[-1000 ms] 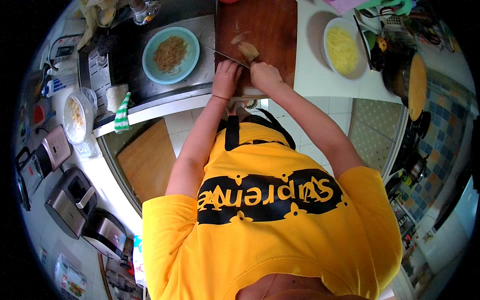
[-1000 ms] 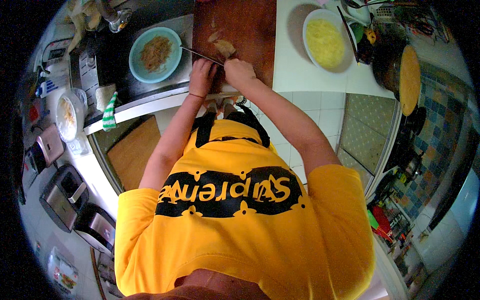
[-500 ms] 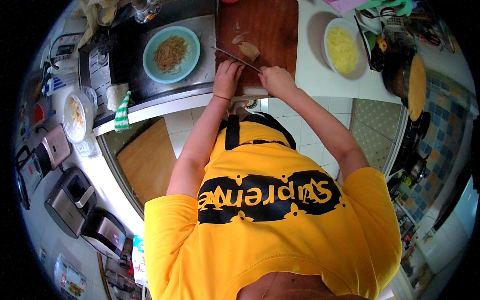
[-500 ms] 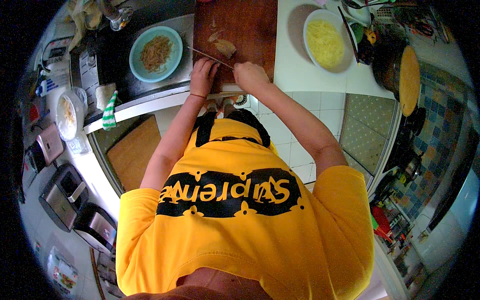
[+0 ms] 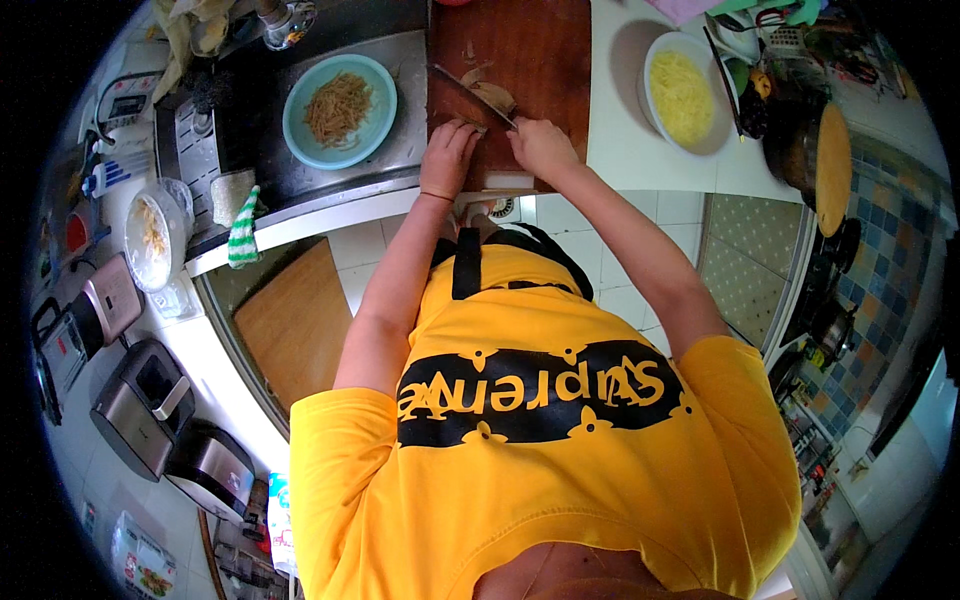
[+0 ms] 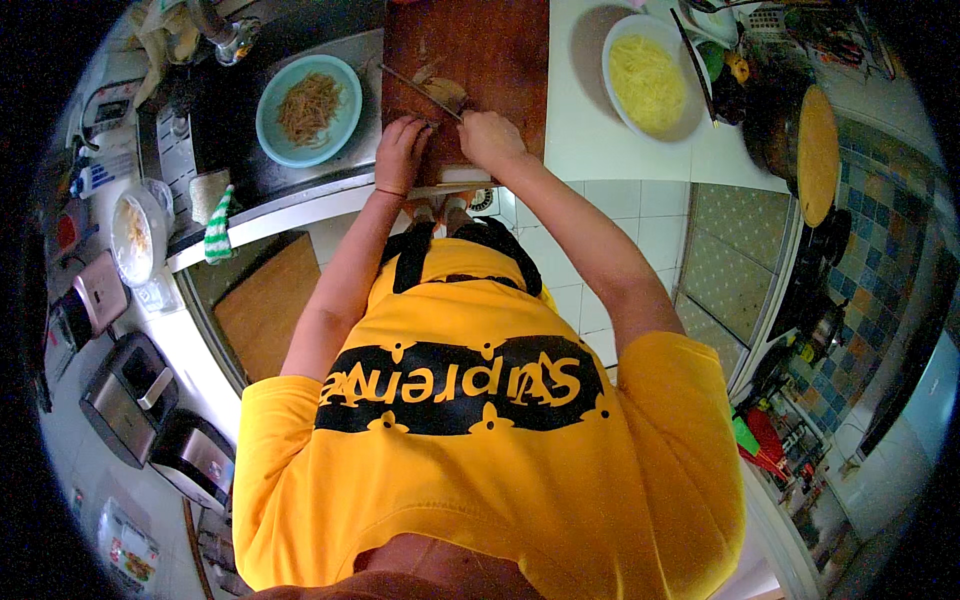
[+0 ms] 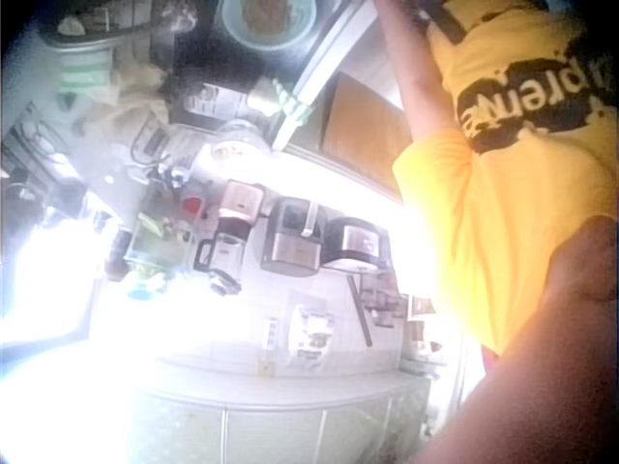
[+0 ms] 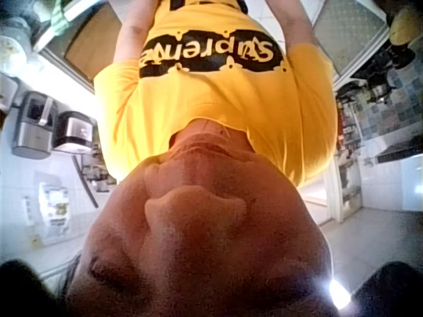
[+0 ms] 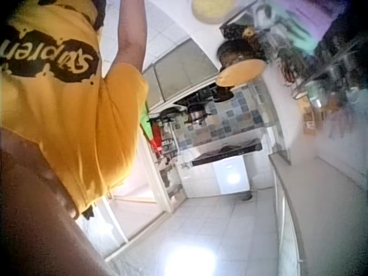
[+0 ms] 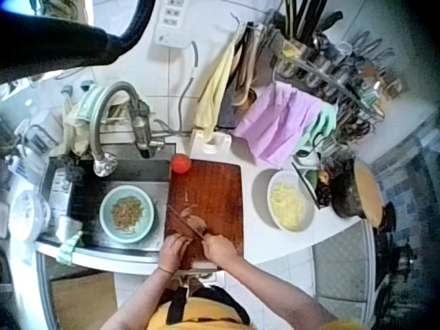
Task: The person slices a vegetable into thin strips on a wooden cutting board using a knife and moves the julienned pieces into a blue bowl.
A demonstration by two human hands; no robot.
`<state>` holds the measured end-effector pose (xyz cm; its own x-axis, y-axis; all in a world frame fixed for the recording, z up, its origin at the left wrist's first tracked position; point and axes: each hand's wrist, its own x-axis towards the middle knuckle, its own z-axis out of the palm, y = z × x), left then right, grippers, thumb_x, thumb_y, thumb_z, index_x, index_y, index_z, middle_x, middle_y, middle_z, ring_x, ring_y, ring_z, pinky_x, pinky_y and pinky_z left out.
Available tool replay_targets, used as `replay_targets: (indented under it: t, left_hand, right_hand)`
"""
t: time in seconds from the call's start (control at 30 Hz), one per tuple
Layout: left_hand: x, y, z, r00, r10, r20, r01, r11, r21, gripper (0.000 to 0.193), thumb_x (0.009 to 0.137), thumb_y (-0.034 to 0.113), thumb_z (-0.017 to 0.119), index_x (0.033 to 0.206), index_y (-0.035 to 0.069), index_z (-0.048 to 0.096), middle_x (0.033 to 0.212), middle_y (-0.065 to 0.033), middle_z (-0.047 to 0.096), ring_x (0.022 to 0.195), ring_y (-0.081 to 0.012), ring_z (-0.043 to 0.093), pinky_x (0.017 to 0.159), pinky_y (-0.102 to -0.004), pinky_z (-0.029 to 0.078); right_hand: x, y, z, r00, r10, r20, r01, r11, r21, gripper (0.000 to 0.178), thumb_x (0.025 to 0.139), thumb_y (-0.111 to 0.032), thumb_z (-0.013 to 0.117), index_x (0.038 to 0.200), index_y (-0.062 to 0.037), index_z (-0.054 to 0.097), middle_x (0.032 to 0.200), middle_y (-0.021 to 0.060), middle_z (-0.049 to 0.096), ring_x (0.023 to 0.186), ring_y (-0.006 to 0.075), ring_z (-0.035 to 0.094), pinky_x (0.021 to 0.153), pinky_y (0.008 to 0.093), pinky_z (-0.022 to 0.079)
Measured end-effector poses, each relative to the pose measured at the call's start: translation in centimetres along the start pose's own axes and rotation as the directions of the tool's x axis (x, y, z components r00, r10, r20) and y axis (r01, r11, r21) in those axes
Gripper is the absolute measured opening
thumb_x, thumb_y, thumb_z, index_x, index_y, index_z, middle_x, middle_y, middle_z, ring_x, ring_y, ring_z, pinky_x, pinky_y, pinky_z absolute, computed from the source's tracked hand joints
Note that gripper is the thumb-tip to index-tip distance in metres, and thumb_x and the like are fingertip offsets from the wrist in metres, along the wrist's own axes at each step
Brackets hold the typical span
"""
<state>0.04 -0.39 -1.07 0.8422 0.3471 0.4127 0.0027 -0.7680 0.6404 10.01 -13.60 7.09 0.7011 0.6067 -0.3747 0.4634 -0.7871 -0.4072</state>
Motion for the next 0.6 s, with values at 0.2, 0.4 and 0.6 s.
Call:
replay_targets:
  t: [0.2,0.4,0.6]
  left_hand:
    - [0.0,0.1,-0.1,1.000,0.013,0.001,-0.013,1.000,-0.018,0.016,0.076,0.011,0.064,0.092,0.006,0.060,0.095,-0.0097,0.058,0.089,-0.0281,0.056,0.076,-0.0359,0.047]
    - [-0.1,0.0,-0.3,0.997,-0.008,0.070,0.010,1.000,-0.029,0.018,0.077,0.010,0.063,0.094,0.006,0.059,0.097,-0.0104,0.058,0.091,-0.0289,0.054,0.079,-0.0364,0.046]
    - [0.2,0.0,0.0,1.000,0.020,0.019,-0.020,1.000,-0.020,0.018,0.077,0.011,0.063,0.095,0.006,0.059,0.098,-0.0104,0.058,0.091,-0.0295,0.054,0.078,-0.0367,0.046]
  right_hand:
    - [-2.1,-0.3,-0.5,0.994,-0.034,0.108,0.051,0.987,-0.156,0.018,0.083,-0.016,0.049,0.086,-0.0005,0.059,0.080,0.0243,0.062,0.078,0.0392,0.062,0.069,0.0480,0.049]
    - [-0.3,-2.4,0.3,0.991,0.013,0.137,0.011,0.985,-0.173,0.017,0.078,-0.008,0.050,0.088,0.0003,0.061,0.089,0.0230,0.063,0.086,0.0367,0.063,0.072,0.0460,0.051]
    - [1.8,-1.1,1.2,0.998,-0.022,-0.051,0.028,0.993,0.118,0.022,0.084,-0.019,0.049,0.087,-0.0009,0.062,0.082,0.0258,0.061,0.081,0.0400,0.061,0.073,0.0489,0.048]
